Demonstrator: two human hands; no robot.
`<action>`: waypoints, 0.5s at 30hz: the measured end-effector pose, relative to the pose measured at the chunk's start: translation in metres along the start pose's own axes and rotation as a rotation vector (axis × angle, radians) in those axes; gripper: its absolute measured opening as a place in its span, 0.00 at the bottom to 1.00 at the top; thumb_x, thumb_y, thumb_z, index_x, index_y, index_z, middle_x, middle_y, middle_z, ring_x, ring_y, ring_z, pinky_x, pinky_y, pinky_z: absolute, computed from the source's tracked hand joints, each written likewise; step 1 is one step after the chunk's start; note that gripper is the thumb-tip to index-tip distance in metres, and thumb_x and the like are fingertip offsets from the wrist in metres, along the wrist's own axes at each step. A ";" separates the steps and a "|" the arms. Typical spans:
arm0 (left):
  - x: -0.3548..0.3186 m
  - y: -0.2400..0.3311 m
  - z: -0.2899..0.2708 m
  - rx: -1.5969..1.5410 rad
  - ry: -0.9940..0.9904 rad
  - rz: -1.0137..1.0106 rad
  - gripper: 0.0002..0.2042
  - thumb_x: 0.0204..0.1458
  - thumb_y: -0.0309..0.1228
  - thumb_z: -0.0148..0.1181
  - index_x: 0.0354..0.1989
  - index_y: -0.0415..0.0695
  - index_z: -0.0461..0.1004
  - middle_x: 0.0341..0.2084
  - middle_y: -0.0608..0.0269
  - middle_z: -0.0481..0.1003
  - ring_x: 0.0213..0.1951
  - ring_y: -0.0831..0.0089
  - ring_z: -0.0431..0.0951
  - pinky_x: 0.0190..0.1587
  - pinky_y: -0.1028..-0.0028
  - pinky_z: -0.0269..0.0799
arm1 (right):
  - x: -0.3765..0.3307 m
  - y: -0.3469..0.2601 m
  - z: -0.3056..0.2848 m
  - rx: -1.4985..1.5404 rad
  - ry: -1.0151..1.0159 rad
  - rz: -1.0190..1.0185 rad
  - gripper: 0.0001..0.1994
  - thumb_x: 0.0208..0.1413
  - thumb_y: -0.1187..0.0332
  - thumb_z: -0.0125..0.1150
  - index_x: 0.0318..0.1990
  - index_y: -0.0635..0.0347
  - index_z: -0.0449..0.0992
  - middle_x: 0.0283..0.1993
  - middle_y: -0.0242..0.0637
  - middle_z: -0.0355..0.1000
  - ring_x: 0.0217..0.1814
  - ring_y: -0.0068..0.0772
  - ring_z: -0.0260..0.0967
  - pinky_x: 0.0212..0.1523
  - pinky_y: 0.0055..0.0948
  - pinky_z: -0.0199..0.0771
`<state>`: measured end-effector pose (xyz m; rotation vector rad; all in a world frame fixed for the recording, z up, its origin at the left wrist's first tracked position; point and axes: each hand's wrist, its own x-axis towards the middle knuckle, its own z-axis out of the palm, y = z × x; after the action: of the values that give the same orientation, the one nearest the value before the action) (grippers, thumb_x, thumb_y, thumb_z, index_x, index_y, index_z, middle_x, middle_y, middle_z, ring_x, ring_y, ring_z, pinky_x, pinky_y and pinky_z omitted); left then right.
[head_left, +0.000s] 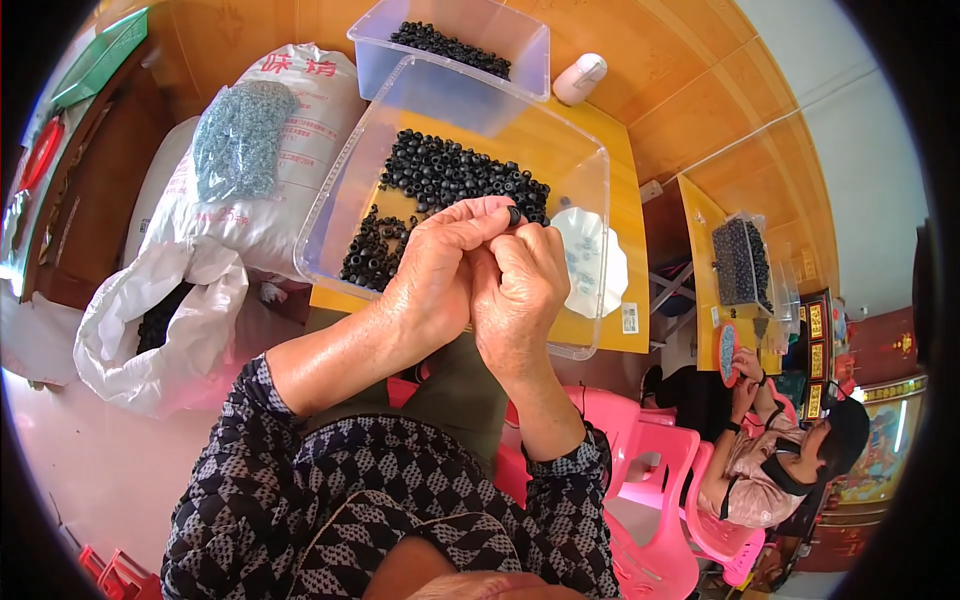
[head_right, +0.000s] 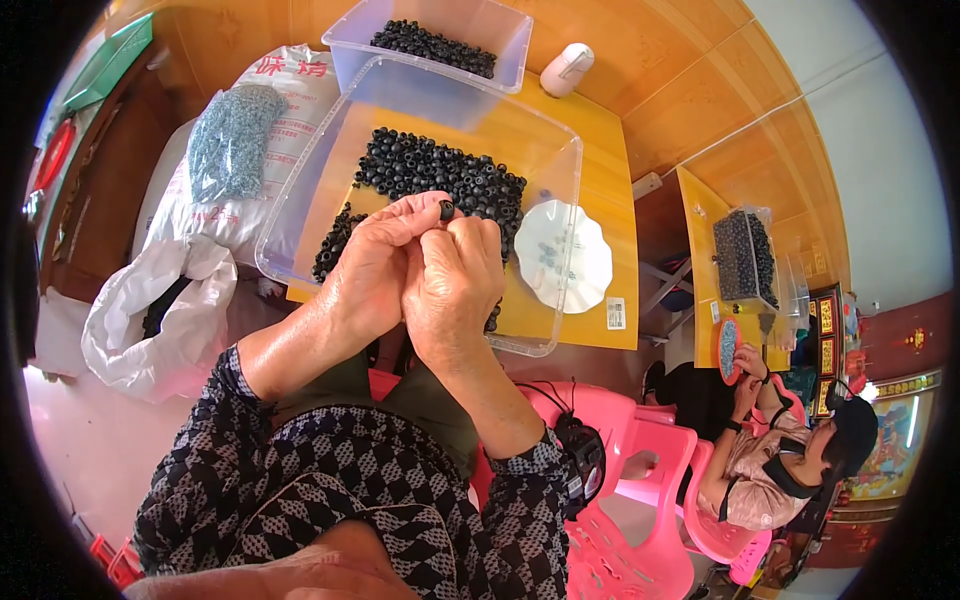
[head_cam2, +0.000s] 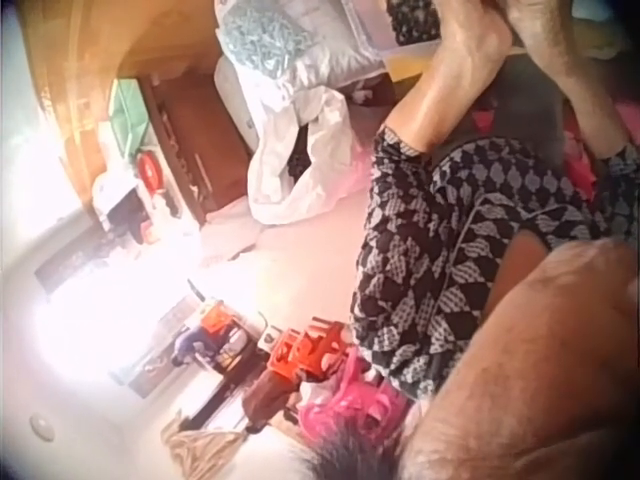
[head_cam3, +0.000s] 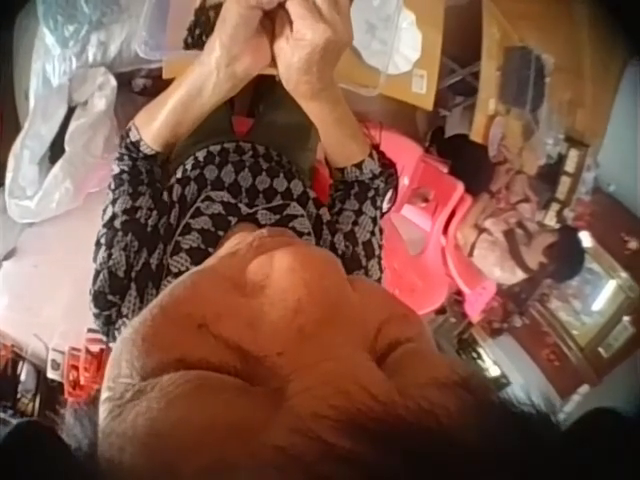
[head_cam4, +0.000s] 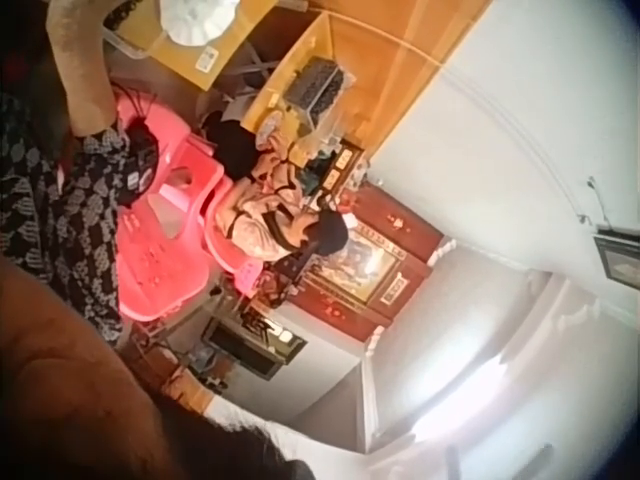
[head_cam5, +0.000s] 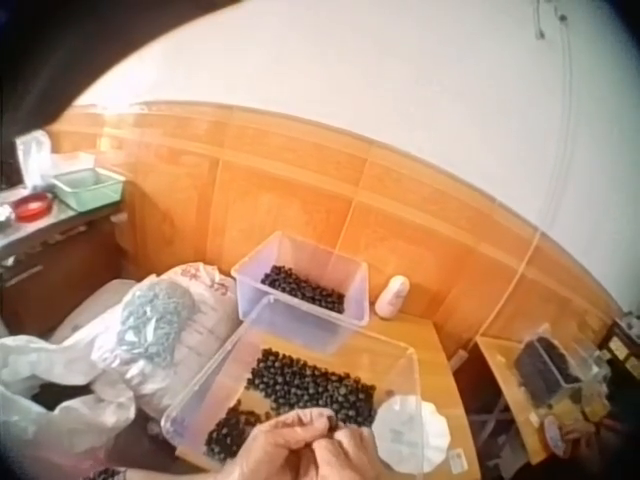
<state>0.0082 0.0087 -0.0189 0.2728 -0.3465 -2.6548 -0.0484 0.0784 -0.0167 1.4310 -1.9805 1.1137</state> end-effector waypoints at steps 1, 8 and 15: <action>0.001 -0.001 0.001 0.002 0.012 -0.003 0.04 0.52 0.24 0.51 0.35 0.38 0.69 0.30 0.62 0.70 0.33 0.76 0.71 0.39 0.77 0.69 | 0.000 0.001 0.001 -0.002 -0.001 0.001 0.07 0.35 0.83 0.61 0.22 0.65 0.69 0.22 0.35 0.62 0.27 0.37 0.60 0.25 0.31 0.61; 0.002 -0.005 0.004 -0.008 0.068 0.047 0.05 0.51 0.23 0.52 0.36 0.38 0.70 0.31 0.63 0.70 0.34 0.76 0.70 0.40 0.77 0.68 | 0.001 0.002 0.002 0.086 -0.018 0.103 0.08 0.39 0.82 0.60 0.23 0.65 0.65 0.24 0.38 0.64 0.28 0.38 0.61 0.27 0.31 0.62; 0.000 0.005 -0.005 0.008 -0.012 0.004 0.06 0.51 0.23 0.53 0.37 0.38 0.70 0.31 0.60 0.72 0.34 0.73 0.72 0.40 0.74 0.69 | -0.009 -0.003 -0.003 0.252 -0.047 0.171 0.07 0.43 0.83 0.60 0.27 0.64 0.69 0.26 0.34 0.67 0.25 0.24 0.64 0.27 0.21 0.64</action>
<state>0.0112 0.0032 -0.0218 0.2579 -0.3606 -2.6525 -0.0427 0.0853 -0.0212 1.4412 -2.0859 1.4624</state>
